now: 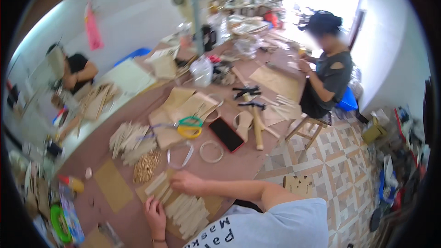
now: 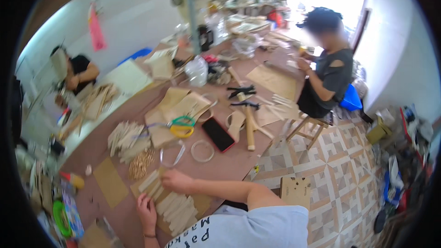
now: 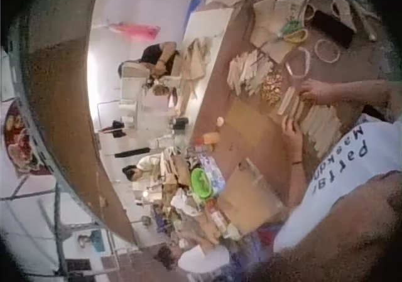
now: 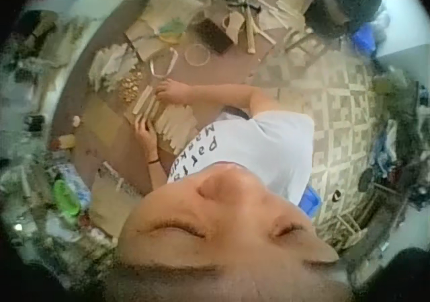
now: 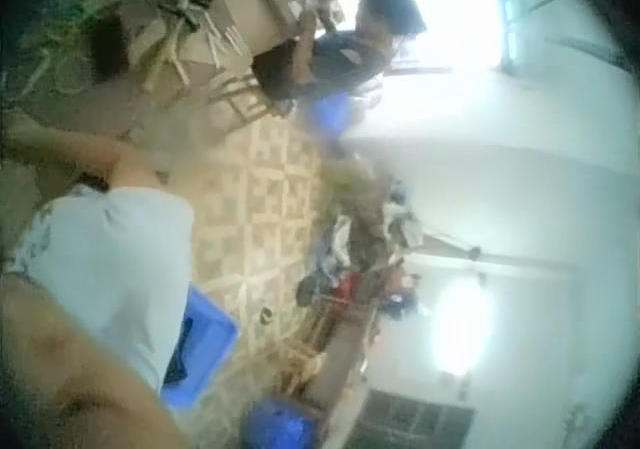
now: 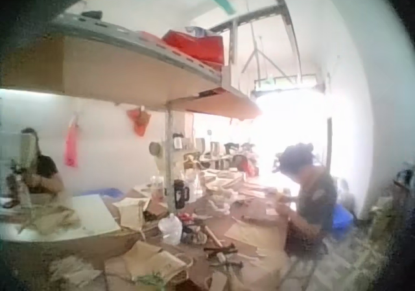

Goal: The person arranges thin, light-colored wooden sticks in a neat, parallel row on a rectangular piece of brown cardboard. The person uses both hands to pick up the sticks and place them carefully side-by-side on the cardboard surface.

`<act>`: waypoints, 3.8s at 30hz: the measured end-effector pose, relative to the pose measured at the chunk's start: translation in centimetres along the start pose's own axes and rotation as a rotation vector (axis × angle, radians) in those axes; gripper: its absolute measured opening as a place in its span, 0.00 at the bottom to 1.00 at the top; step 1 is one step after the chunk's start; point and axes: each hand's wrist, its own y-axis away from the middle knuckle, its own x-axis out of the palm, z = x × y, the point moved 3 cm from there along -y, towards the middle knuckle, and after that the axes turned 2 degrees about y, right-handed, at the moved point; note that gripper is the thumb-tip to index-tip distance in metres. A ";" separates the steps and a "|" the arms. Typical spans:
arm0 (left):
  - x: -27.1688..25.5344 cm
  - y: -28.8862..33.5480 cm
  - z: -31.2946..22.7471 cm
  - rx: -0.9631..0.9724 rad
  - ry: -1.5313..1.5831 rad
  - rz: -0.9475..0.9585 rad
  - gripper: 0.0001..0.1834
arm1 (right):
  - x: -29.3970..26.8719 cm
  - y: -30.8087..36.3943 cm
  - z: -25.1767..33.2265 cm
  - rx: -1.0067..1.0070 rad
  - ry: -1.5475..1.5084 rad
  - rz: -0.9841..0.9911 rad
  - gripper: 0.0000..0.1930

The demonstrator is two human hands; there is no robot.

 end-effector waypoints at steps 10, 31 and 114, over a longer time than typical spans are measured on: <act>-1.6 -0.4 -1.9 -0.085 0.025 -0.068 0.05 | -2.0 -0.9 0.6 0.139 -0.158 -0.004 0.04; -1.4 -0.6 -1.1 -0.124 -0.143 -0.025 0.10 | -2.2 -3.1 -0.5 0.105 -0.028 0.161 0.09; -0.7 -1.9 -0.9 0.150 -0.257 0.123 0.10 | -1.6 -2.8 0.0 -0.090 0.130 0.235 0.22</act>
